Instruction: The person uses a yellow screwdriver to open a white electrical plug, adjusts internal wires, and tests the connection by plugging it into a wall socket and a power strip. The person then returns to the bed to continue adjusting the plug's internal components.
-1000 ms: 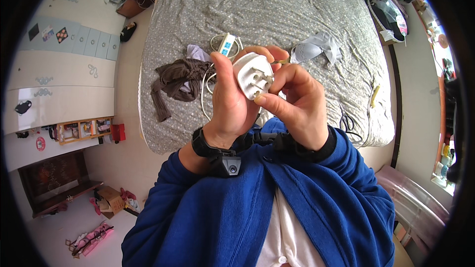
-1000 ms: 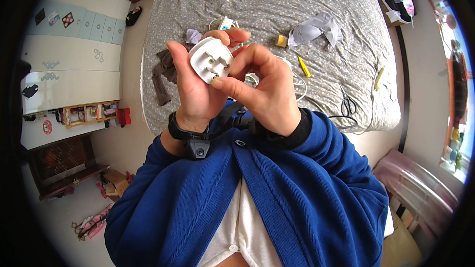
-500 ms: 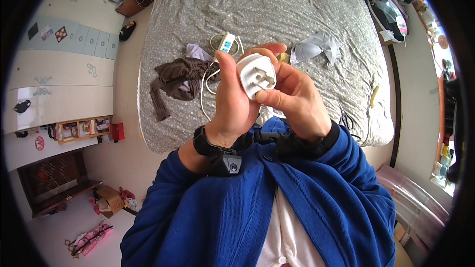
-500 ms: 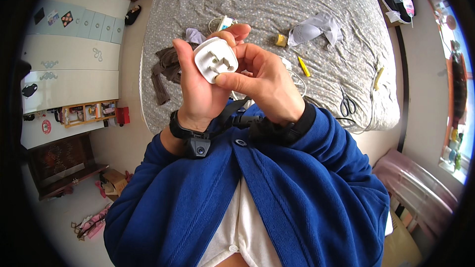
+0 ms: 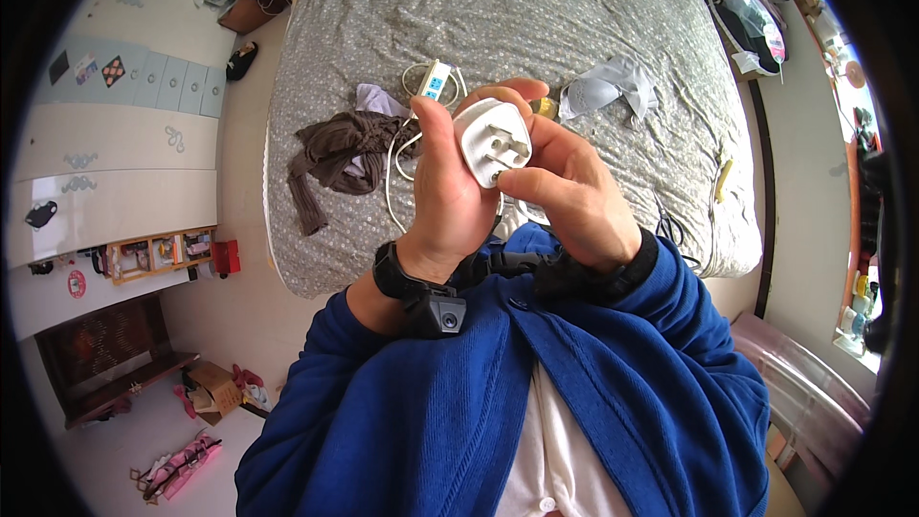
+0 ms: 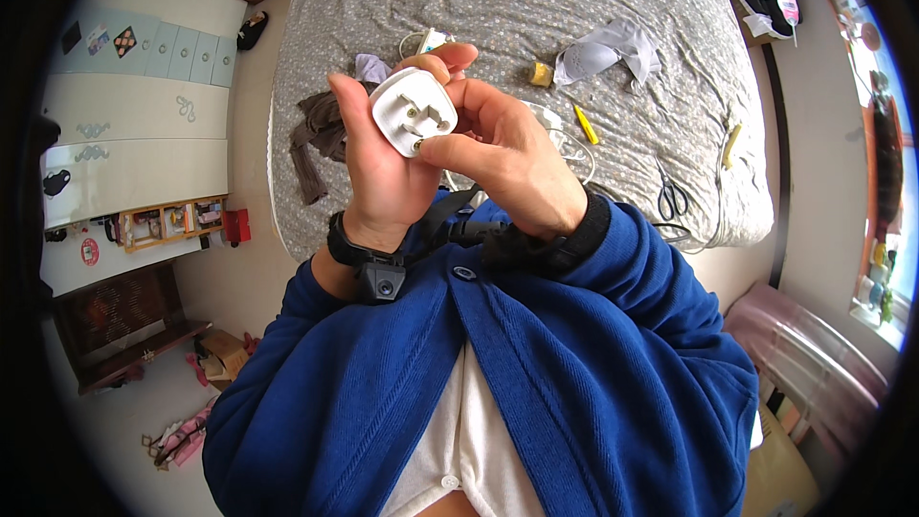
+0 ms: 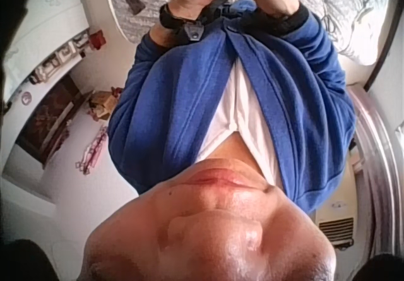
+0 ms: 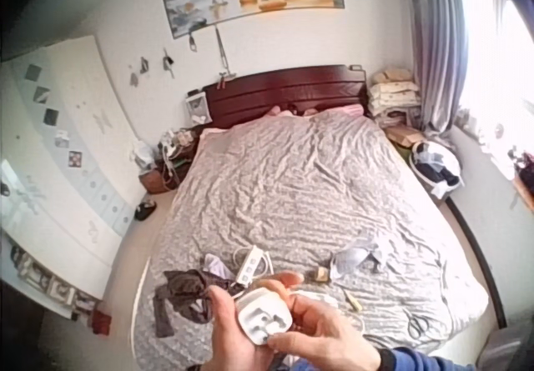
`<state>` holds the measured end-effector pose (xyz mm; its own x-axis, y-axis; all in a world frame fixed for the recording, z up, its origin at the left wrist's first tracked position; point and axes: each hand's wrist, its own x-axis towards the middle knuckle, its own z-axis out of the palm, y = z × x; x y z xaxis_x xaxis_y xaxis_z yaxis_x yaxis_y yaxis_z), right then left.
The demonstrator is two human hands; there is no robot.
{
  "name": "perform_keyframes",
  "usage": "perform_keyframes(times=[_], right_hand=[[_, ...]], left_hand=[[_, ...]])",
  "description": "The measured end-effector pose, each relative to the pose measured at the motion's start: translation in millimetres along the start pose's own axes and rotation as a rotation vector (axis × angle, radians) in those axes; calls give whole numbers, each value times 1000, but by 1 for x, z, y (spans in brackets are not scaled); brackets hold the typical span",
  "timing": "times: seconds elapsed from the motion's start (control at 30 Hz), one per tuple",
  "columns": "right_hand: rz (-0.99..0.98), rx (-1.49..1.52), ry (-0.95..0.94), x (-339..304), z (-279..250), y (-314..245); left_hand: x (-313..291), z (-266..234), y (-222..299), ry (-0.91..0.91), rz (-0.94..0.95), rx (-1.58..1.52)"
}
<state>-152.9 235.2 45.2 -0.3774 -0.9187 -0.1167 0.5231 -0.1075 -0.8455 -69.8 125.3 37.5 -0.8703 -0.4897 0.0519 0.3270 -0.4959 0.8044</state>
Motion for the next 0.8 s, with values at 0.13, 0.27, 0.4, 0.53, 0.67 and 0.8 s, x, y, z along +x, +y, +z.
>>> perform_keyframes(times=[0.13,0.27,0.4,0.53,0.67,0.8], right_hand=[[-10,-42,8,3,1,2],[89,-16,47,5,-3,3],[137,101,-68,0,-29,6],[4,5,22,-3,-118,46],[250,-530,615,17,-281,153],[449,-1049,850,25,-416,272]], left_hand=[[-1,1,0,9,-8,35],[2,-3,-9,47,-51,-53],[9,-15,-21,107,-157,-159],[24,-32,-36,120,-206,-313],[46,-50,-71,167,-350,-488],[71,-70,-111,246,-421,-566]])
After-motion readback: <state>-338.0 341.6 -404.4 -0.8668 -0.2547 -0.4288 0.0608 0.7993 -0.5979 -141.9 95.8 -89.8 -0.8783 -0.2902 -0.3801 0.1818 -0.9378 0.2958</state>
